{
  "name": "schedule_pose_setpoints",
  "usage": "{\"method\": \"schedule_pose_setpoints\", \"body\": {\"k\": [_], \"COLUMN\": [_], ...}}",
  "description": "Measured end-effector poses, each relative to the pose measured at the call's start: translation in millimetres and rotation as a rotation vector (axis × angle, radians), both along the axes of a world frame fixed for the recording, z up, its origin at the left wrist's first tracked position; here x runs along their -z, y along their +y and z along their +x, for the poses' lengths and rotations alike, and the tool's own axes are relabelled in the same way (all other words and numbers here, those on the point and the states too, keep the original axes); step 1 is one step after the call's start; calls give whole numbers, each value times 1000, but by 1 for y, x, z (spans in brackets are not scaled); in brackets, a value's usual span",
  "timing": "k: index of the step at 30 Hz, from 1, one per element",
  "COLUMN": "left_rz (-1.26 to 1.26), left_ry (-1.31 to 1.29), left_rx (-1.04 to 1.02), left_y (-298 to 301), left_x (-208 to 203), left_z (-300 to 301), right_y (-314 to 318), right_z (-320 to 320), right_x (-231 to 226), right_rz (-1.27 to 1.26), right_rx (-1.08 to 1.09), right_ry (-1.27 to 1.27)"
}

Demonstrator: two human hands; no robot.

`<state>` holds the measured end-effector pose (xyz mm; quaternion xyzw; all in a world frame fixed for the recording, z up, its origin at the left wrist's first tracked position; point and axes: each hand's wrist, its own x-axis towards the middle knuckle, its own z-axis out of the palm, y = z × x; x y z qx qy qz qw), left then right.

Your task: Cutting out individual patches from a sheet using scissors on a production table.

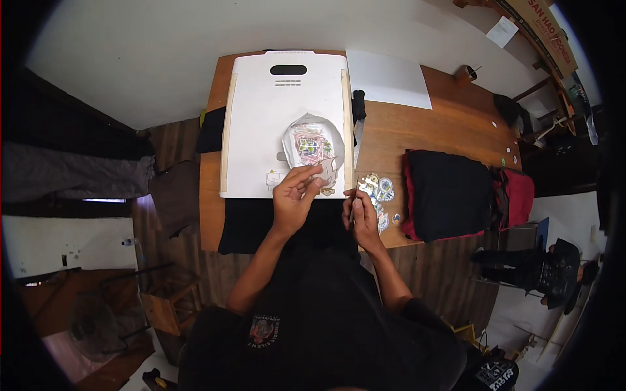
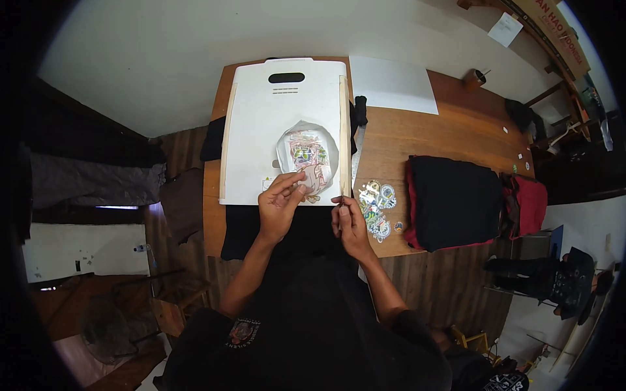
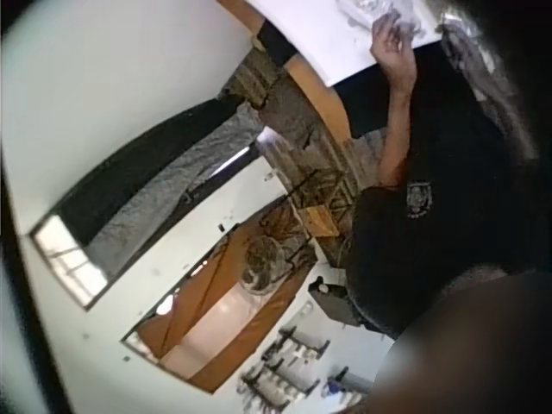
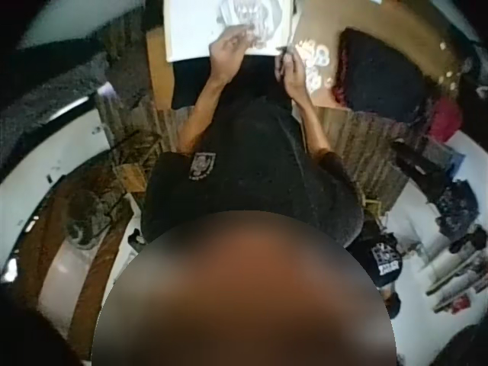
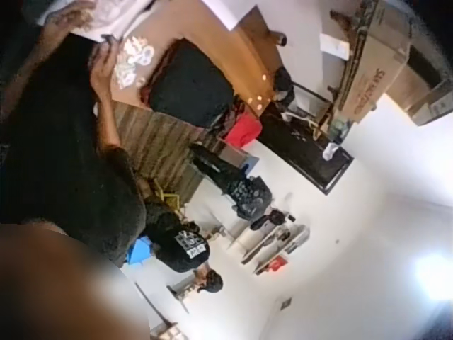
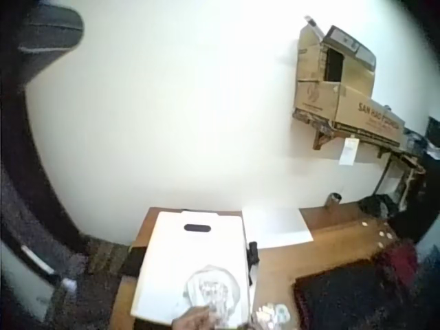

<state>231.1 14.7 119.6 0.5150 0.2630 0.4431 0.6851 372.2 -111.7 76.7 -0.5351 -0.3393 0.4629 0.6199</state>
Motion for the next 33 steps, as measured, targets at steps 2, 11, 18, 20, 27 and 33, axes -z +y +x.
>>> {"method": "schedule_pose_setpoints", "body": {"k": [2, 11, 18, 20, 27, 33], "left_rz": [13, 21, 13, 18, 41, 94], "left_ry": [-23, -65, -67, -68, -74, -56], "left_rx": [-19, -79, -119, -124, -156, -141], "left_y": [-4, -6, -7, -7, -9, -9], "left_x": [-7, -30, -33, -34, -37, -27], "left_z": [-2, -9, -10, -11, -10, -10], "right_y": [6, 17, 20, 19, 19, 18], "right_z": [-11, -23, -30, -31, -31, -35], "right_x": [-27, -48, -53, -54, -54, -48], "right_rz": [35, 173, 194, 199, 188, 173], "right_rx": [-26, -171, -180, -179, -191, -190], "right_ry": [15, 313, 369, 403, 422, 442]}}
